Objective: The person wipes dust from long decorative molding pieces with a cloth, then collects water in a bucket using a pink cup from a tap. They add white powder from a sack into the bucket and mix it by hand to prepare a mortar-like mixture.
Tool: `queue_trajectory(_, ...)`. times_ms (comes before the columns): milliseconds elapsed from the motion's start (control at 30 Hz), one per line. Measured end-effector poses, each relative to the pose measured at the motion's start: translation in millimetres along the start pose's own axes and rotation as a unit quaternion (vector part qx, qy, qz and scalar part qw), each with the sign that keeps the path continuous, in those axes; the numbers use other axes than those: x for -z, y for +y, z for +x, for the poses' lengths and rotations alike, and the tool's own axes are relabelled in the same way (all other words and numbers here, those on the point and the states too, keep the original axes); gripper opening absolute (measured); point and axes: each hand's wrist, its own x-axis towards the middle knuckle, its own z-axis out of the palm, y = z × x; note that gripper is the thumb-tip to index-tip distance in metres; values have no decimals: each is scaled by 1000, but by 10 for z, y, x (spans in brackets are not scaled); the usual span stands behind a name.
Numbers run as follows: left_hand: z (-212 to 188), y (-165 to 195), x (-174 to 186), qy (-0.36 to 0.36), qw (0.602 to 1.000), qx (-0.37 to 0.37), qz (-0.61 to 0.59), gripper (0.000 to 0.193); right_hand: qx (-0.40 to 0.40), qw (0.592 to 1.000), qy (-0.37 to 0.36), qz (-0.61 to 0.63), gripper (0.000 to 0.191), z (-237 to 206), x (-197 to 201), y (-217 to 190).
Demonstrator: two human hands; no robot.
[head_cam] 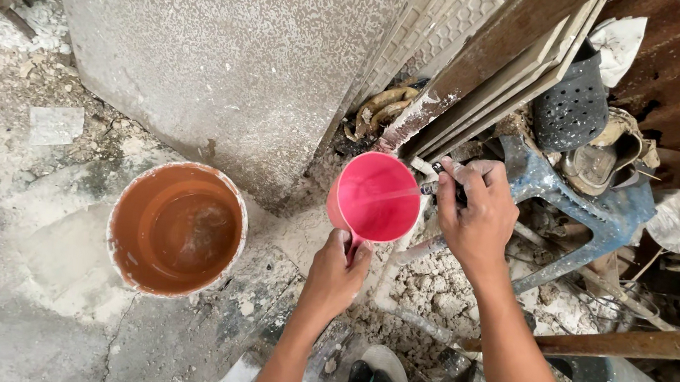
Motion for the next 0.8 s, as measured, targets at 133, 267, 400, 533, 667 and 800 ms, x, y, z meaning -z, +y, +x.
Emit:
queue_trajectory(133,0,25,22,-29,999,43,6,23,11,1000,3,1,13,-7,18,15)
queue_trajectory(267,-12,14,-4,-8,1000,24,12,25,12,1000,2,15,14,-16,55,29)
queue_trajectory(400,-24,-27,-50,2,1000,12,17,26,4,999,-12,29,14,-38,79,39)
queue_trajectory(533,-30,-64,-81,3,1000,20,1,26,3,999,-20,28,19,-52,90,41)
queue_trajectory(667,-30,-88,-92,9,1000,18,-3,26,14,999,-33,29,39,-49,110,51)
queue_trajectory(800,-36,-107,-99,24,1000,13,-1,26,27,998,-31,46,42,-47,128,69)
